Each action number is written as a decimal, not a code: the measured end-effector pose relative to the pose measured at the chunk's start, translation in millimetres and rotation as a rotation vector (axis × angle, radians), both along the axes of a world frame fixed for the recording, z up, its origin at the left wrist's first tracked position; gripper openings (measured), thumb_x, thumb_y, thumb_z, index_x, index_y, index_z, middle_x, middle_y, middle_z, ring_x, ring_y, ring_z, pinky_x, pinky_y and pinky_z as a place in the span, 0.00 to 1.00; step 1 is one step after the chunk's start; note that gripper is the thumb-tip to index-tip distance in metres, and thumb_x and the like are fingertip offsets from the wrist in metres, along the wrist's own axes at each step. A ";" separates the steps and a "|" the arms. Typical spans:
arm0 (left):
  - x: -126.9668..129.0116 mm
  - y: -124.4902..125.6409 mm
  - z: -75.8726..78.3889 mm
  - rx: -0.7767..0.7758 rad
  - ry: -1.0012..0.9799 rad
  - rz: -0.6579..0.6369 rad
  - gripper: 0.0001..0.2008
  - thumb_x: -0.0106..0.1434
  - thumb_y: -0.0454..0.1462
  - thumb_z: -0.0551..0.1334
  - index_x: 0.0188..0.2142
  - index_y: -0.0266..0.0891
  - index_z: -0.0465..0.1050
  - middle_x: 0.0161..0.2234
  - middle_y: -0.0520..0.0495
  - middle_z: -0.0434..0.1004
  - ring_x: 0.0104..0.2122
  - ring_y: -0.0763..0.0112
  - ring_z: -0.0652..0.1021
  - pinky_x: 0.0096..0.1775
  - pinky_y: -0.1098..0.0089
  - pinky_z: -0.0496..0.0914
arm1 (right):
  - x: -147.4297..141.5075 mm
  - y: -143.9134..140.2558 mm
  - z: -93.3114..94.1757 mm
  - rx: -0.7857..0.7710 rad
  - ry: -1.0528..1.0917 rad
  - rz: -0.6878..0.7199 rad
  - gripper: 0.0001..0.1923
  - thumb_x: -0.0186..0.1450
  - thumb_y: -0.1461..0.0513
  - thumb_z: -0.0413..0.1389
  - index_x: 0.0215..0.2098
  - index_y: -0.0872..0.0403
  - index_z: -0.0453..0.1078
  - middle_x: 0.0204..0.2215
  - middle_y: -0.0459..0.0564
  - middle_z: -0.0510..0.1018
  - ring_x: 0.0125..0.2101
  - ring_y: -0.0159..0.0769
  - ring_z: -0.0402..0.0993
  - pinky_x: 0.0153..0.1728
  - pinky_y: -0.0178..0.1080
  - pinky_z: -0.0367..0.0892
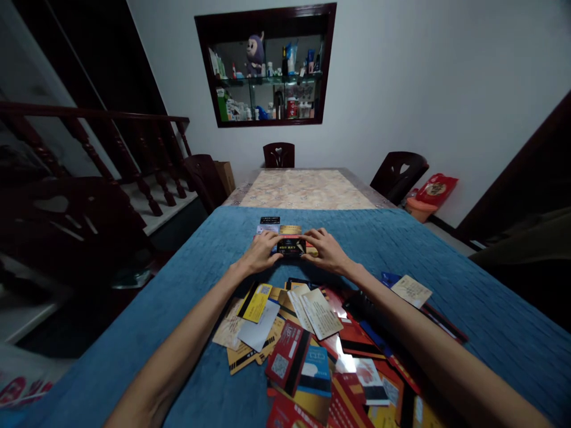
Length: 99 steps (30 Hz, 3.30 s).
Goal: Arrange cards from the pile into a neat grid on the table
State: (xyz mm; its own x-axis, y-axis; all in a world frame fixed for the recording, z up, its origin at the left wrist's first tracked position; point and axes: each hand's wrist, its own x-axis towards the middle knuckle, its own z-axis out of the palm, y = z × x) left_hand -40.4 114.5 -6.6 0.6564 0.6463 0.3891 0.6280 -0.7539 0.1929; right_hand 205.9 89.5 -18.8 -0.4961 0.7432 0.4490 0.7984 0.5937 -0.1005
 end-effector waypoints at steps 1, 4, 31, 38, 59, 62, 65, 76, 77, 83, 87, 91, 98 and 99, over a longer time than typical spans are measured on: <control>0.2 0.8 -1.3 -0.002 0.017 0.003 0.23 0.59 0.35 0.65 0.54 0.38 0.68 0.52 0.39 0.70 0.54 0.54 0.68 0.55 0.51 0.64 | 0.7 2.2 -3.0 -0.011 -0.002 0.000 0.26 0.63 0.57 0.58 0.59 0.51 0.67 0.52 0.55 0.72 0.46 0.46 0.62 0.43 0.46 0.64; 1.1 1.7 -4.4 0.004 0.058 0.007 0.20 0.60 0.35 0.64 0.53 0.39 0.69 0.52 0.40 0.72 0.53 0.54 0.67 0.54 0.51 0.64 | 1.9 6.5 -10.8 -0.039 0.005 -0.003 0.25 0.63 0.55 0.59 0.57 0.54 0.68 0.51 0.55 0.73 0.45 0.45 0.62 0.45 0.46 0.63; -1.6 7.2 -21.7 -0.022 0.128 -0.034 0.13 0.63 0.37 0.61 0.47 0.39 0.75 0.48 0.40 0.75 0.57 0.51 0.64 0.58 0.42 0.56 | -2.6 16.5 -16.0 -0.150 -0.121 -0.016 0.18 0.61 0.55 0.61 0.48 0.51 0.76 0.46 0.54 0.78 0.45 0.46 0.65 0.43 0.45 0.62; -1.4 8.2 -24.7 -0.005 0.136 -0.024 0.14 0.63 0.37 0.61 0.48 0.40 0.74 0.49 0.40 0.73 0.58 0.50 0.62 0.58 0.41 0.55 | -1.6 19.9 -13.3 -0.181 -0.118 0.006 0.18 0.60 0.54 0.62 0.47 0.49 0.76 0.45 0.54 0.78 0.45 0.47 0.64 0.44 0.46 0.62; 4.0 4.0 -22.6 -0.011 0.161 -0.008 0.11 0.65 0.36 0.59 0.47 0.38 0.73 0.49 0.41 0.73 0.58 0.50 0.62 0.58 0.44 0.56 | -5.2 26.9 -6.0 -0.265 -0.179 -0.011 0.20 0.59 0.54 0.63 0.48 0.50 0.76 0.47 0.54 0.76 0.46 0.48 0.64 0.44 0.44 0.60; 4.2 2.8 -21.6 -0.014 0.178 0.003 0.12 0.65 0.36 0.59 0.47 0.38 0.73 0.50 0.40 0.73 0.59 0.50 0.61 0.58 0.44 0.55 | -7.4 24.6 -2.4 -0.286 -0.205 -0.025 0.21 0.59 0.54 0.62 0.48 0.53 0.76 0.47 0.56 0.76 0.46 0.48 0.64 0.46 0.43 0.59; 4.1 1.3 -20.7 -0.009 0.185 0.011 0.12 0.65 0.36 0.58 0.48 0.39 0.73 0.51 0.40 0.73 0.59 0.50 0.61 0.59 0.43 0.55 | -9.6 22.0 0.4 -0.292 -0.217 -0.050 0.20 0.59 0.54 0.62 0.48 0.53 0.76 0.48 0.56 0.76 0.47 0.48 0.64 0.45 0.43 0.59; -2.0 -8.5 -2.0 -0.052 0.094 0.044 0.11 0.64 0.35 0.59 0.45 0.39 0.75 0.47 0.42 0.74 0.56 0.52 0.64 0.56 0.47 0.57 | -15.5 -1.6 15.9 -0.232 -0.205 -0.090 0.21 0.62 0.55 0.60 0.52 0.51 0.72 0.51 0.56 0.74 0.50 0.49 0.61 0.41 0.44 0.60; -3.6 -10.4 -0.4 -0.065 0.092 0.043 0.11 0.64 0.35 0.59 0.45 0.39 0.75 0.47 0.42 0.74 0.56 0.52 0.63 0.57 0.47 0.56 | -17.4 -5.8 17.9 -0.217 -0.191 -0.075 0.20 0.63 0.56 0.60 0.52 0.52 0.73 0.50 0.56 0.74 0.49 0.48 0.61 0.42 0.44 0.60; -21.9 -29.4 3.3 -0.136 0.131 0.017 0.09 0.62 0.35 0.60 0.41 0.39 0.77 0.44 0.43 0.75 0.54 0.52 0.64 0.55 0.49 0.58 | -45.0 -39.7 23.3 -0.156 -0.109 0.102 0.14 0.65 0.57 0.58 0.48 0.52 0.74 0.44 0.54 0.77 0.47 0.46 0.61 0.45 0.46 0.58; -36.2 -47.1 2.7 -0.173 0.122 0.039 0.09 0.62 0.34 0.59 0.40 0.40 0.76 0.43 0.44 0.75 0.54 0.53 0.63 0.54 0.51 0.59 | -75.6 -70.7 20.7 -0.153 -0.120 0.193 0.14 0.65 0.56 0.58 0.48 0.52 0.74 0.44 0.53 0.77 0.47 0.46 0.60 0.46 0.47 0.57; -43.5 -62.9 -2.6 -0.211 0.064 0.030 0.09 0.62 0.33 0.58 0.39 0.39 0.76 0.43 0.44 0.75 0.53 0.55 0.64 0.55 0.51 0.59 | -100.9 -101.0 18.8 -0.137 -0.159 0.225 0.19 0.67 0.51 0.55 0.51 0.53 0.71 0.49 0.56 0.73 0.50 0.48 0.59 0.46 0.48 0.58; -45.4 -80.0 -9.8 -0.258 -0.024 0.017 0.11 0.62 0.32 0.57 0.41 0.40 0.77 0.43 0.45 0.76 0.53 0.58 0.64 0.58 0.52 0.58 | -108.1 -128.7 17.6 -0.193 -0.228 0.211 0.22 0.67 0.44 0.51 0.48 0.48 0.72 0.50 0.55 0.72 0.49 0.50 0.60 0.45 0.52 0.58; -45.3 -81.7 -9.4 -0.262 -0.024 0.015 0.11 0.62 0.32 0.57 0.41 0.40 0.77 0.43 0.45 0.76 0.53 0.58 0.64 0.58 0.52 0.57 | -106.2 -130.9 17.9 -0.197 -0.227 0.208 0.22 0.66 0.44 0.51 0.46 0.49 0.73 0.48 0.55 0.73 0.49 0.49 0.61 0.45 0.51 0.58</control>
